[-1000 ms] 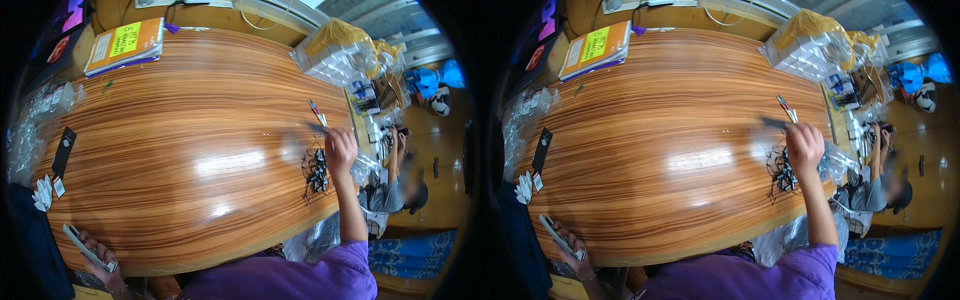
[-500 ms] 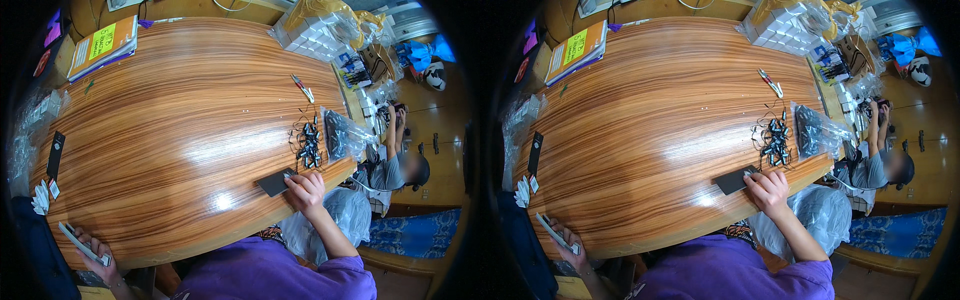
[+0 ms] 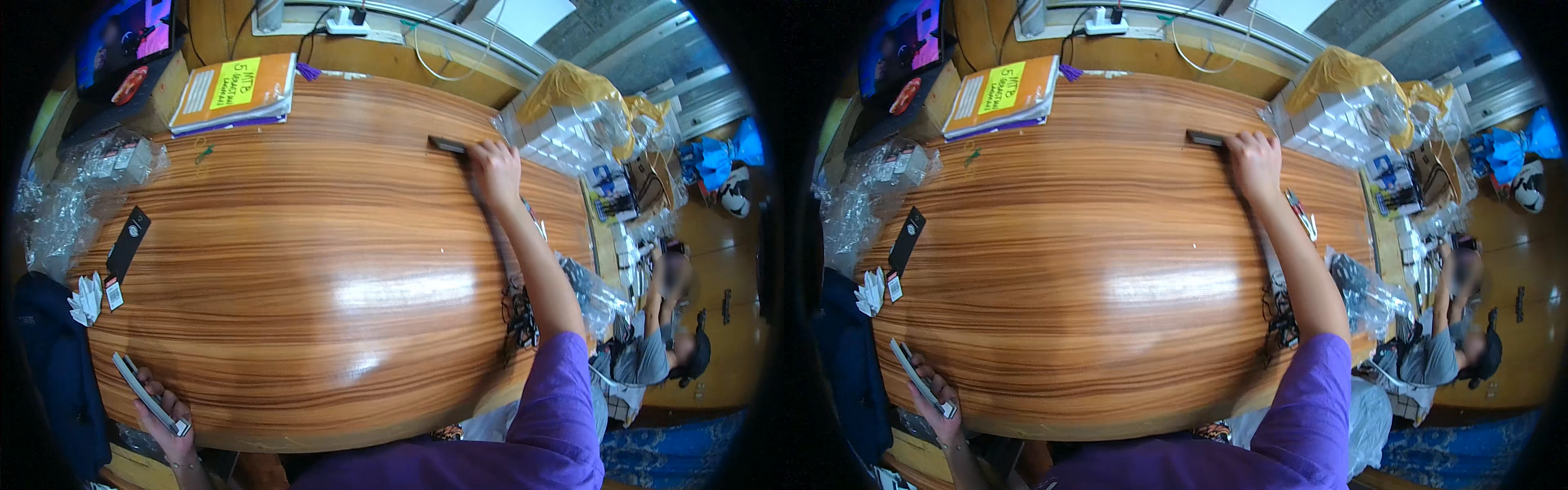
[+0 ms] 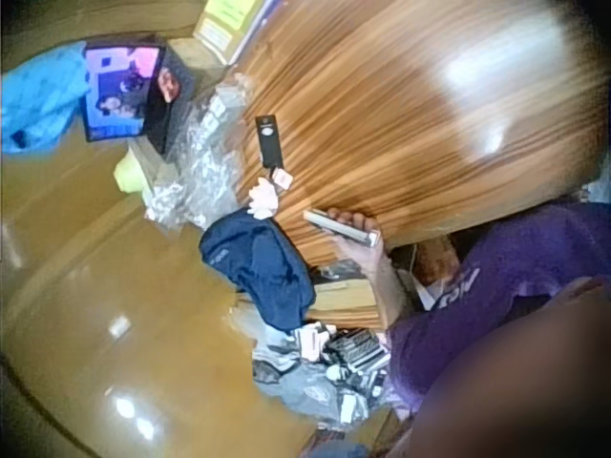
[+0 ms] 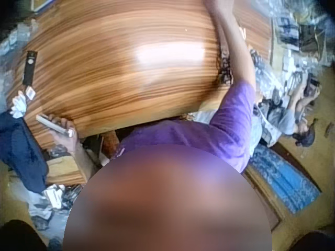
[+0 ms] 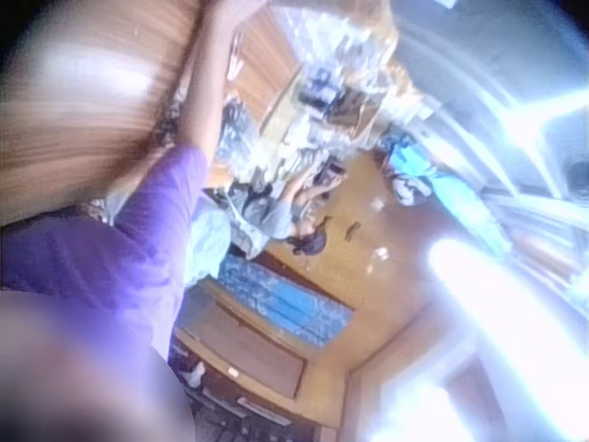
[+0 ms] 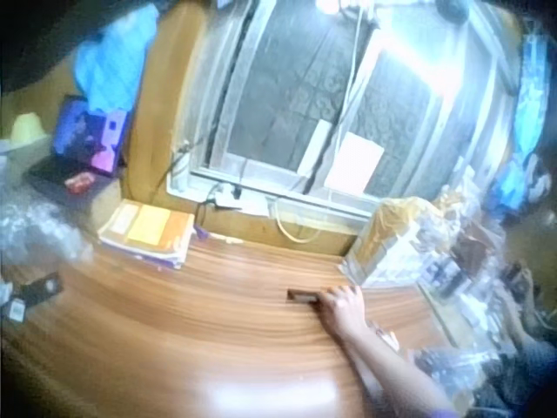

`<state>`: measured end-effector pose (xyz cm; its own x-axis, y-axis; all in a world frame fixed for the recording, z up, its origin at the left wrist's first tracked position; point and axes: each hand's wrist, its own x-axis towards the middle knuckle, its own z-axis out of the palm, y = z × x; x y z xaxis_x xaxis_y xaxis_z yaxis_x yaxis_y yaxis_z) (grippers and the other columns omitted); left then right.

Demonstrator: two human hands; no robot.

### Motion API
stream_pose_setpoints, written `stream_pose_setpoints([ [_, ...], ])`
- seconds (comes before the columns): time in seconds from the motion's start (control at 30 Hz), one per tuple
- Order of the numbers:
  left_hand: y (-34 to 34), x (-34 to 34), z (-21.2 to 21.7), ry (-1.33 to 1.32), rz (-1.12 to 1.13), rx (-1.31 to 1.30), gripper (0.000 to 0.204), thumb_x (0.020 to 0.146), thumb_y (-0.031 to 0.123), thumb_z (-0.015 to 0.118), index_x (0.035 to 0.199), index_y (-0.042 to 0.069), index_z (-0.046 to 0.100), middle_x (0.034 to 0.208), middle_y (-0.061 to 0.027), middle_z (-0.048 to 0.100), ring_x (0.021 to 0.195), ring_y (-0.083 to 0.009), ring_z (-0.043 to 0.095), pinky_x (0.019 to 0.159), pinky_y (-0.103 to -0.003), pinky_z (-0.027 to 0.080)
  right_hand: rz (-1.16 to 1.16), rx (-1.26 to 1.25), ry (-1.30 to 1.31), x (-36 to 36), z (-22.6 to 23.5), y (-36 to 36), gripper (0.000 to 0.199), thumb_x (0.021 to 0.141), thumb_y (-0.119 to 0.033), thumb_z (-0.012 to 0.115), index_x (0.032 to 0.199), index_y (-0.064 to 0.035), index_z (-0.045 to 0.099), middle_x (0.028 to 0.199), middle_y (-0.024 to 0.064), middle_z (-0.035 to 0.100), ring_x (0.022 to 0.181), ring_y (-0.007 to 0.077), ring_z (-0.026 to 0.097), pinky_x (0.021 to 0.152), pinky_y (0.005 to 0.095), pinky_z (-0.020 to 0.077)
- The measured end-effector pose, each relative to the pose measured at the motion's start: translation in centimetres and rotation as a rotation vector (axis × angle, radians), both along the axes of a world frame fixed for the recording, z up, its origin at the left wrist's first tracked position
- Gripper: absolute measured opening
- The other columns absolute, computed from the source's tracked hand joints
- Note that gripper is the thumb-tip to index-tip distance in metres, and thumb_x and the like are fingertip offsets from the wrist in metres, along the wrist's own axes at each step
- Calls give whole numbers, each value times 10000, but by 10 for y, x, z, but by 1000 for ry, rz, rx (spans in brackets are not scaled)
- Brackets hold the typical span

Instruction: The person gathers a large bundle of black cables, untangles them, and places them on the table. They then pick up small rectangular boxes, open one, and move items around the cluttered workspace.

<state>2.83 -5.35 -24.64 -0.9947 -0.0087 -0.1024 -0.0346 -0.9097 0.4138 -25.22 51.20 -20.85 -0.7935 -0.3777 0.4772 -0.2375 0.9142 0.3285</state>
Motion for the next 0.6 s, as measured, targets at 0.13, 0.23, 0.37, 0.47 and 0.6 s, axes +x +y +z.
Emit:
stream_pose_setpoints([
  [0.13, -1, 4, 0, -114, 103, -61, 370, 866, 219, 562, 1156, 150, 344, 905, -2, 565, 480, -44, 315, 389, -177, 272, 16, 5, 150, -89, -1, 12, 81, 705, -133, 586, 767, -160, 631, 750, -5, 585, 763, 182, 553, 677, 344, 379],
  [0.23, -2, 4, -1, -119, 141, 4, 360, 866, 201, 558, 1152, 163, 344, 902, 4, 561, 479, -48, 307, 398, -182, 271, 15, -13, 220, -106, 19, 18, 41, 701, -144, 604, 733, -162, 623, 737, -16, 582, 751, 177, 554, 648, 347, 374],
  [0.37, -2, 1, -1, -125, 123, 84, 341, 879, 193, 533, 1156, 162, 337, 918, -6, 555, 493, -53, 315, 408, -186, 266, 60, -164, 240, -62, 44, 23, 76, 721, -117, 622, 782, -85, 589, 729, 32, 579, 712, 221, 556, 616, 334, 407],
  [0.47, 1, 6, 8, -70, 76, 132, 337, 900, 169, 486, 1190, 161, 315, 939, -35, 556, 504, -60, 321, 444, -202, 278, -140, -565, 2, -7, 52, 22, 141, 752, -126, 619, 828, -25, 557, 757, 78, 600, 713, 250, 569, 630, 349, 433],
  [0.6, -2, 8, 8, -97, 86, 147, 287, 921, 186, 431, 1184, 105, 350, 967, -39, 536, 514, -67, 304, 458, -223, 253, -309, -764, -190, 83, 49, 61, 129, 770, -104, 619, 827, -6, 558, 700, 143, 617, 597, 203, 604, 542, 299, 447],
])
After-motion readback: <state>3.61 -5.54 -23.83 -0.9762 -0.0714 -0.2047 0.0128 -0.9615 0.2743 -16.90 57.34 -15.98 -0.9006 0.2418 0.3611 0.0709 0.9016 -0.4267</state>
